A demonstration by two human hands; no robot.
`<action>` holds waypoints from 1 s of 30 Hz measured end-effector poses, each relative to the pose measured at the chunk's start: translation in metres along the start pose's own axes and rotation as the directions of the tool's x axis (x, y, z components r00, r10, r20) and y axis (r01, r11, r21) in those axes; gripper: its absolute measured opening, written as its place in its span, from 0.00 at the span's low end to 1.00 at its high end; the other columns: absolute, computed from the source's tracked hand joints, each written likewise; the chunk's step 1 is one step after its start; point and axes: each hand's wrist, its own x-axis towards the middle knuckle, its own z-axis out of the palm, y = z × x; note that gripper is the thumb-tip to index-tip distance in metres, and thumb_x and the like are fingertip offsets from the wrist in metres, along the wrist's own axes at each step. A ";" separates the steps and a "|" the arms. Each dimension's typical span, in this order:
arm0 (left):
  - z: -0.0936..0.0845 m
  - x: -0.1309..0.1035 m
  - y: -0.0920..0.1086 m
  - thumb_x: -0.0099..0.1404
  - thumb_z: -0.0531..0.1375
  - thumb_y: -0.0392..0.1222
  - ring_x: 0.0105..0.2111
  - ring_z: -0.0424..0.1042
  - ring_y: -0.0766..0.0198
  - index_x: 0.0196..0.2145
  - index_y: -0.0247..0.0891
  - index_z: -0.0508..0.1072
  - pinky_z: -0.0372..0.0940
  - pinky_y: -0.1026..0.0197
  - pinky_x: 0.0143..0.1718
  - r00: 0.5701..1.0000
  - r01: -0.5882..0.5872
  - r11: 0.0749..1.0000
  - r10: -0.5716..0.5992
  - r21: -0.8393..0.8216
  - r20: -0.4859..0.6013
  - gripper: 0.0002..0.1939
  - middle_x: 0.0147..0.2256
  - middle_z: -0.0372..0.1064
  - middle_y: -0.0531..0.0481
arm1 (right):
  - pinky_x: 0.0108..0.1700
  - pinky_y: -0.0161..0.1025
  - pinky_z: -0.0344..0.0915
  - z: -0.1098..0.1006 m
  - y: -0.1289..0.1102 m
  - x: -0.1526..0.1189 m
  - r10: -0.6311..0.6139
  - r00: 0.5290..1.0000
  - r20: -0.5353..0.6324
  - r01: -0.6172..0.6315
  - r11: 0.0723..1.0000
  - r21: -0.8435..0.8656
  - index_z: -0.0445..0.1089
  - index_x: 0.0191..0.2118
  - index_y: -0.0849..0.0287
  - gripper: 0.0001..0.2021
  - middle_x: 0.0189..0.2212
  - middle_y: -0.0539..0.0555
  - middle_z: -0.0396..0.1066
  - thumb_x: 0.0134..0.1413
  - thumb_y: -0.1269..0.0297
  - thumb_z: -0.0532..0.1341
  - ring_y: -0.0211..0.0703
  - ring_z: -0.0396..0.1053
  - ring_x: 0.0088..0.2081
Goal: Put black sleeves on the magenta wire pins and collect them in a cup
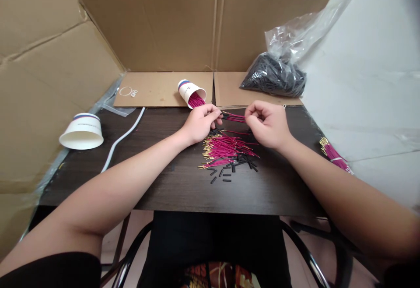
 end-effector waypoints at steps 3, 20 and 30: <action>0.000 0.000 0.000 0.82 0.60 0.29 0.25 0.70 0.69 0.34 0.36 0.76 0.65 0.63 0.32 1.000 0.005 1.000 -0.005 0.004 -0.001 0.16 0.29 0.78 0.51 | 0.31 0.39 0.53 0.000 -0.001 0.000 -0.020 1.000 -0.010 0.020 0.999 -0.039 0.70 0.26 0.56 0.05 0.19 0.47 0.64 0.51 0.66 0.62 0.37 0.56 0.23; -0.002 0.001 -0.005 0.82 0.62 0.34 0.26 0.70 0.69 0.34 0.37 0.76 0.66 0.63 0.33 1.000 -0.021 1.000 0.021 0.005 0.023 0.14 0.30 0.78 0.49 | 0.32 0.40 0.55 0.000 0.002 0.001 -0.024 0.999 -0.021 0.022 0.996 -0.089 0.69 0.26 0.55 0.06 0.20 0.49 0.65 0.52 0.66 0.64 0.39 0.58 0.24; 0.000 -0.004 0.001 0.80 0.63 0.32 0.27 0.70 0.68 0.34 0.36 0.76 0.66 0.63 0.33 0.999 -0.039 0.998 0.038 0.054 0.024 0.13 0.30 0.79 0.49 | 0.31 0.39 0.55 0.002 0.003 0.001 -0.037 0.999 0.010 0.038 0.996 -0.079 0.70 0.26 0.55 0.06 0.19 0.48 0.64 0.53 0.65 0.62 0.38 0.57 0.23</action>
